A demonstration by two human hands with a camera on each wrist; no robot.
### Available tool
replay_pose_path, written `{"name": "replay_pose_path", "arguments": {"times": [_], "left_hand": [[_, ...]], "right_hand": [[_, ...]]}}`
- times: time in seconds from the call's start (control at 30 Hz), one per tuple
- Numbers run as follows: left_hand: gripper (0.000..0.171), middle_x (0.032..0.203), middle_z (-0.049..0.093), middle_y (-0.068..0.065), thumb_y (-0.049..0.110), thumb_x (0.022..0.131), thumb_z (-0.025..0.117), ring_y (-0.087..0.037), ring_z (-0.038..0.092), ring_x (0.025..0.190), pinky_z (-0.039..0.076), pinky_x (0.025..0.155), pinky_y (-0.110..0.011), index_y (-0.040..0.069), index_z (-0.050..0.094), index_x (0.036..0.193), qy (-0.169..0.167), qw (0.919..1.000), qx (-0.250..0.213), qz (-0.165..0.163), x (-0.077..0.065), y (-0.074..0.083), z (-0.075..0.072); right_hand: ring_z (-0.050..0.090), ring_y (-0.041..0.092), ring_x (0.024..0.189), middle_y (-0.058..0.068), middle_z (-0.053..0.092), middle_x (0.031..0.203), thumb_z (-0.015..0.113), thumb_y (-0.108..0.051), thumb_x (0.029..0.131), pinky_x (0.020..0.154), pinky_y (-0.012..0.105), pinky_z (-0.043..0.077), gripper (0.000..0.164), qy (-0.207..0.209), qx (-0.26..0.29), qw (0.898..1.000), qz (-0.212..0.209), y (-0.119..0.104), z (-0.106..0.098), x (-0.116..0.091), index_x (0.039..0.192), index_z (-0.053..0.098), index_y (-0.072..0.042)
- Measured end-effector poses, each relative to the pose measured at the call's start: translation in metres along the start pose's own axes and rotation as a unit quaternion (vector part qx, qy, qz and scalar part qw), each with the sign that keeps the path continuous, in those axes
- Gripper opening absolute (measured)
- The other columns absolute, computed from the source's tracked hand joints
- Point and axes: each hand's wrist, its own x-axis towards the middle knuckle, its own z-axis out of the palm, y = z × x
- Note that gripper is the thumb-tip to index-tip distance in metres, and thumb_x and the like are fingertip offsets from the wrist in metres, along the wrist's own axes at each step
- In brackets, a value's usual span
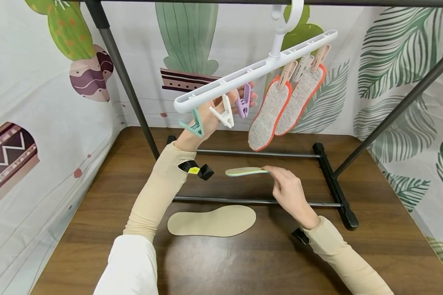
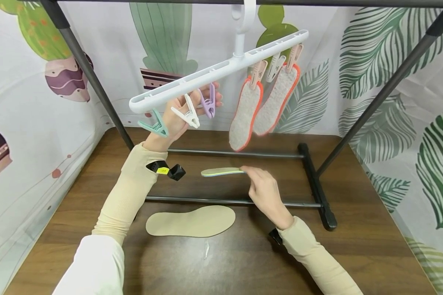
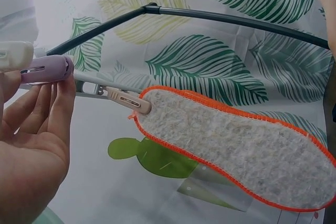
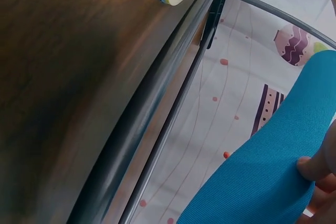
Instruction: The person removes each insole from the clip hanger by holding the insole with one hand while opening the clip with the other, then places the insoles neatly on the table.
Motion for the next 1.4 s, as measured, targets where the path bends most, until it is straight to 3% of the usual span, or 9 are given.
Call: {"name": "replay_pose_path", "arguments": {"times": [0.27, 0.43, 0.7, 0.93, 1.4], "left_hand": [[0.038, 0.112, 0.067, -0.010, 0.002, 0.096, 0.042, -0.021, 0.068, 0.101, 0.053, 0.095, -0.044, -0.011, 0.049, 0.131, -0.005, 0.9998, -0.019, 0.006, 0.001, -0.003, -0.003], [0.039, 0.113, 0.066, -0.007, -0.001, 0.098, 0.035, -0.021, 0.068, 0.099, 0.052, 0.095, -0.046, -0.012, 0.044, 0.135, -0.023, 0.9988, -0.037, 0.022, 0.002, -0.006, -0.007], [0.039, 0.116, 0.065, -0.009, 0.000, 0.099, 0.035, -0.019, 0.067, 0.100, 0.048, 0.099, -0.054, -0.013, 0.042, 0.135, -0.018, 0.9987, -0.043, 0.021, 0.001, -0.008, -0.006], [0.038, 0.115, 0.065, -0.011, -0.001, 0.099, 0.036, -0.020, 0.066, 0.099, 0.054, 0.092, -0.043, -0.014, 0.043, 0.134, -0.006, 0.9987, -0.043, 0.027, 0.002, -0.007, -0.006], [0.038, 0.120, 0.062, -0.018, -0.002, 0.100, 0.033, -0.020, 0.065, 0.099, 0.055, 0.090, -0.043, -0.016, 0.041, 0.135, 0.002, 0.9988, -0.036, 0.034, 0.001, -0.006, -0.007]], "right_hand": [[0.070, 0.029, 0.092, 0.012, 0.073, 0.102, 0.055, 0.019, 0.079, 0.076, 0.047, 0.056, 0.042, -0.029, -0.011, 1.000, -0.003, 0.000, -0.005, -0.002, 0.110, 0.070, -0.006], [0.070, 0.029, 0.095, 0.010, 0.073, 0.105, 0.052, 0.021, 0.078, 0.080, 0.048, 0.055, 0.047, -0.044, -0.016, 0.999, -0.011, 0.002, -0.007, -0.003, 0.112, 0.069, -0.007], [0.070, 0.028, 0.093, 0.009, 0.073, 0.104, 0.052, 0.022, 0.074, 0.077, 0.047, 0.056, 0.050, -0.043, -0.023, 0.998, -0.027, 0.007, -0.008, -0.009, 0.111, 0.069, -0.007], [0.069, 0.027, 0.092, 0.009, 0.073, 0.104, 0.049, 0.021, 0.074, 0.075, 0.045, 0.055, 0.050, -0.037, -0.017, 0.999, -0.032, 0.009, -0.010, -0.010, 0.111, 0.068, -0.007], [0.068, 0.029, 0.094, 0.011, 0.072, 0.104, 0.051, 0.021, 0.076, 0.074, 0.045, 0.054, 0.047, -0.042, -0.028, 0.999, -0.019, 0.017, -0.015, -0.019, 0.110, 0.069, -0.005]]}}
